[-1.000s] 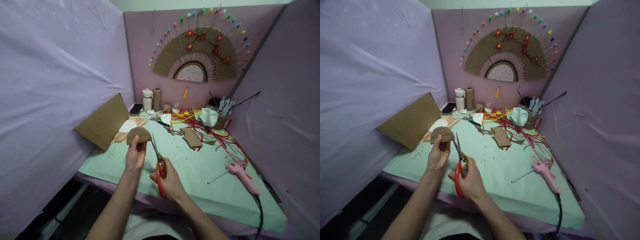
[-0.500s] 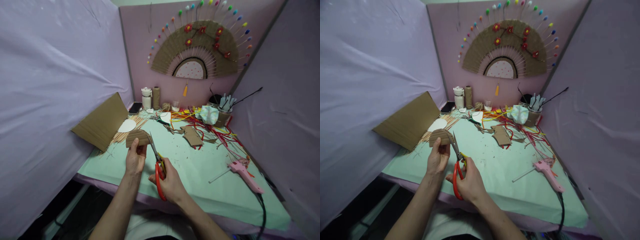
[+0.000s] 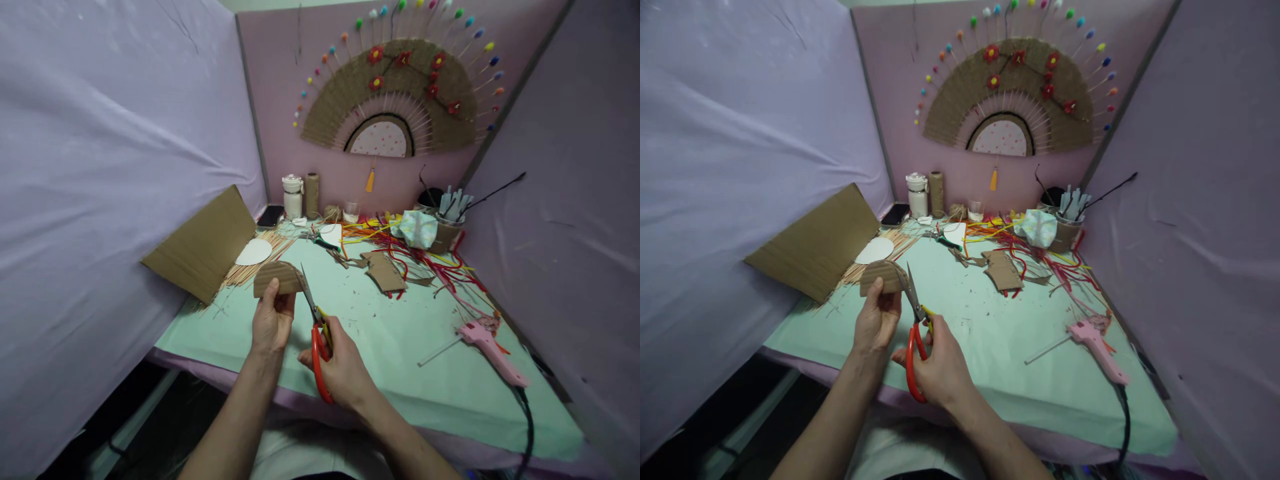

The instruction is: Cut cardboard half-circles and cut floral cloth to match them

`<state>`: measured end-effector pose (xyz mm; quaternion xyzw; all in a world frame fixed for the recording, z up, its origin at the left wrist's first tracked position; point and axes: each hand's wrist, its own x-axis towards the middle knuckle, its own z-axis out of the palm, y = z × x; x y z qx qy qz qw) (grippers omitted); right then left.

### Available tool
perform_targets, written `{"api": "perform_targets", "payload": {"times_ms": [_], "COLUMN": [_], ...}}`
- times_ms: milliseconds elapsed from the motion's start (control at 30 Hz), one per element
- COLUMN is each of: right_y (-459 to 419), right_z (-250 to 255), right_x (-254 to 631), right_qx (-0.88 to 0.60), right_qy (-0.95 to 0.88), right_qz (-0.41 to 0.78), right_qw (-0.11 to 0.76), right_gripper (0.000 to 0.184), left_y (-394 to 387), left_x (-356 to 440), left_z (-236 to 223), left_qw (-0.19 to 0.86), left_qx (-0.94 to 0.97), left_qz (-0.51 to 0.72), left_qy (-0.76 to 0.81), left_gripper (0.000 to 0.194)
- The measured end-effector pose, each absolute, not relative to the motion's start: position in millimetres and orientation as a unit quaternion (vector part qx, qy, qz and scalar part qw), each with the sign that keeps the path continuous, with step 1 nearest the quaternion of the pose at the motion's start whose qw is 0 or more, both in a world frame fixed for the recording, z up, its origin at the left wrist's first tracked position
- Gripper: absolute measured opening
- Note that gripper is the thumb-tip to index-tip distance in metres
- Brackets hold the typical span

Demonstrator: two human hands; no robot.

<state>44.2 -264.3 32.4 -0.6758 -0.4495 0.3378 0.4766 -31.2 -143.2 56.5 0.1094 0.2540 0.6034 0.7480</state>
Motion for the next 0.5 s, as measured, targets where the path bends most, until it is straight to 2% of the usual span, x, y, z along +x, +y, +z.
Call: {"api": "perform_targets", "payload": {"times_ms": [200,500], "right_y": [-264.9,-272.1], "right_z": [28.8,32.1], "right_x": [44.5,50.0], "right_qx": [-0.672,-0.726], "right_qy": [-0.458,-0.499], "right_qz": [0.336,0.253], "right_qw": [0.475,0.400], "right_gripper": [0.020,0.015], "left_y": [-146.4,-150.7], "left_x": [-30.6,-29.2], "left_z": [54.2,54.5], "left_qw": [0.756,0.764], "left_qx": [0.109,0.105], "left_qz": [0.591,0.575], "left_qy": [0.258,0.273], "left_gripper": [0.027,0.021]}}
